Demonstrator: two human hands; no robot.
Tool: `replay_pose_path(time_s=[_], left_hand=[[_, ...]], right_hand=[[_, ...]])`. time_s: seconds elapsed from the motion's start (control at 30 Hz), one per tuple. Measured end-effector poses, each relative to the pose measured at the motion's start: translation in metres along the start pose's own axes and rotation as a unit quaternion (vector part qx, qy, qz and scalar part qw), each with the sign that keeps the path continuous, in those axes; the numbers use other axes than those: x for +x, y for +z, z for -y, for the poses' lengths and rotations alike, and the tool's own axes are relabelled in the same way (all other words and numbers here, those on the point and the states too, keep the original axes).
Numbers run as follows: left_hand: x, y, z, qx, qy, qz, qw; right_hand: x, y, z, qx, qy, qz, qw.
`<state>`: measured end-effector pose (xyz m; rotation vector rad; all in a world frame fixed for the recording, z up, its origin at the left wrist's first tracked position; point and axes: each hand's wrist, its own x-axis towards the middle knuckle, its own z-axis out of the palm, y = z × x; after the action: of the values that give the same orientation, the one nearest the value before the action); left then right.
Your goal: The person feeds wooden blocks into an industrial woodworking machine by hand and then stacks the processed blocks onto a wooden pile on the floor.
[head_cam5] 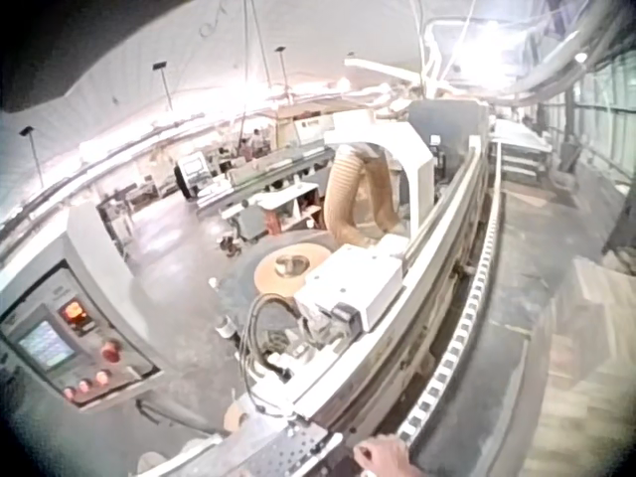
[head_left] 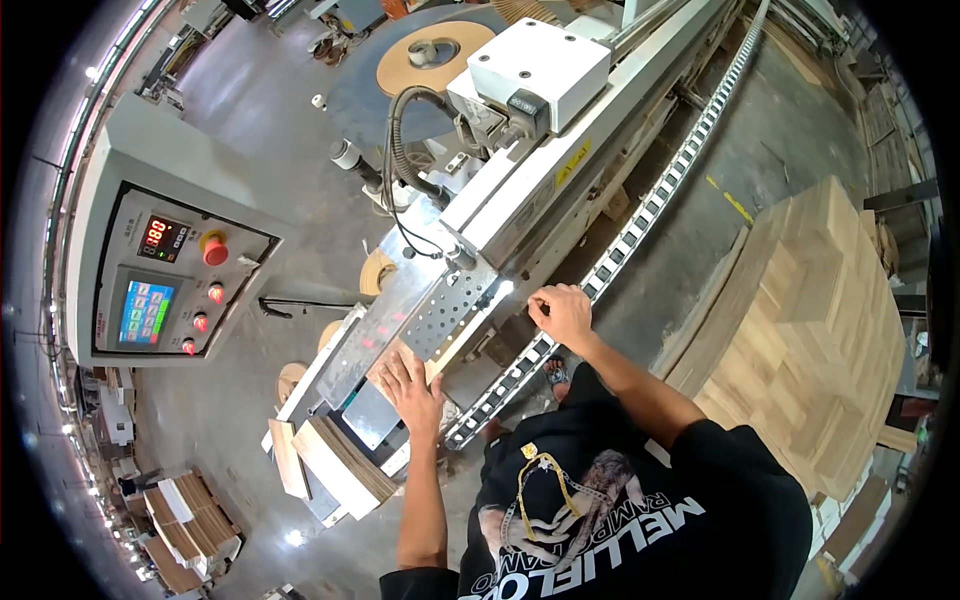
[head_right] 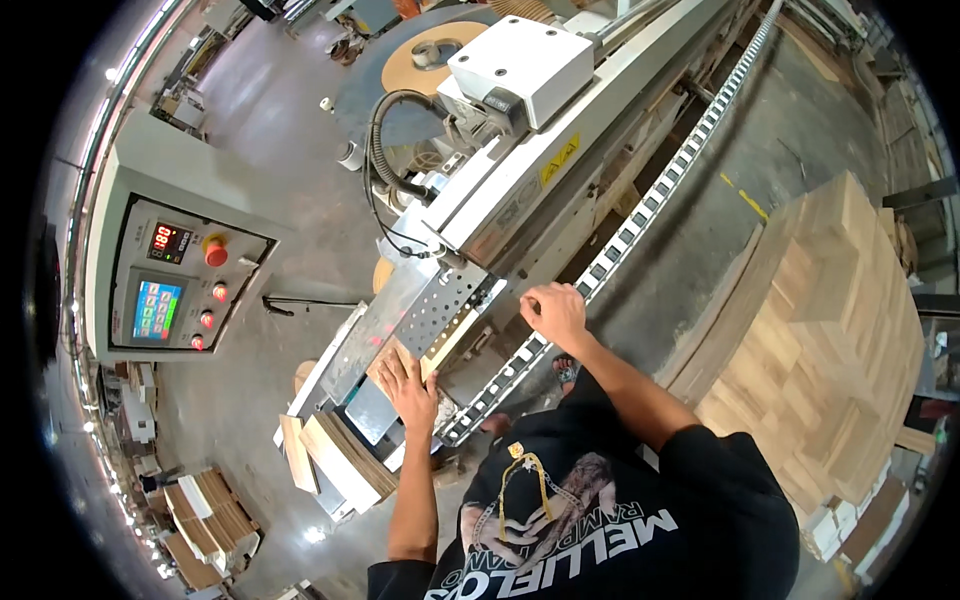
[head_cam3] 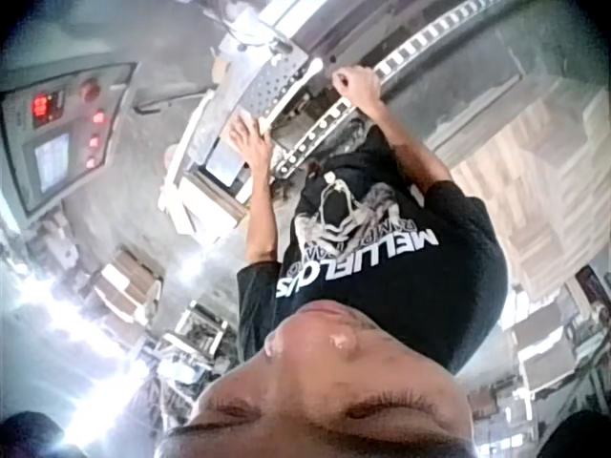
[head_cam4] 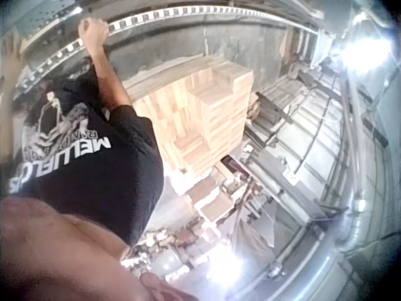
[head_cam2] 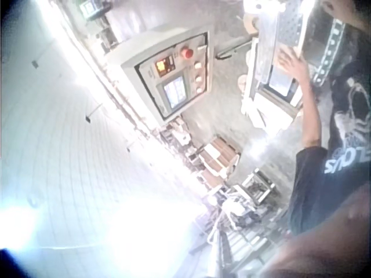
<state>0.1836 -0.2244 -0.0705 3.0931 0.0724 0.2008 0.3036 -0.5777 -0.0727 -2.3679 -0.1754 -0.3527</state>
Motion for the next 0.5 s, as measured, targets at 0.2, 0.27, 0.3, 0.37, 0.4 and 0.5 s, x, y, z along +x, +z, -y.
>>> replay_pose_path(time_s=[0.2, 0.27, 0.3, 0.37, 0.4, 0.5], left_hand=[[0.006, -0.002, -0.007, 0.020, -0.003, 0.008, 1.000], [0.008, -0.003, -0.012, 0.024, -0.001, 0.007, 1.000], [0.010, -0.004, -0.014, 0.027, 0.000, 0.003, 1.000], [0.014, -0.005, -0.019, 0.031, 0.005, 0.002, 1.000], [0.015, -0.004, -0.021, 0.034, 0.007, -0.003, 0.999], [0.021, 0.001, -0.029, 0.027, 0.003, 0.000, 1.000]], right_hand=[[0.002, 0.005, -0.004, -0.010, 0.003, -0.004, 1.000], [0.003, 0.007, -0.006, -0.016, -0.001, -0.004, 1.000], [0.004, 0.008, -0.006, -0.015, 0.001, -0.003, 1.000], [0.005, 0.010, -0.006, -0.025, -0.001, -0.013, 1.000], [0.005, 0.010, -0.007, -0.024, -0.001, -0.012, 1.000], [0.007, 0.009, -0.008, -0.020, -0.010, -0.012, 1.000]])
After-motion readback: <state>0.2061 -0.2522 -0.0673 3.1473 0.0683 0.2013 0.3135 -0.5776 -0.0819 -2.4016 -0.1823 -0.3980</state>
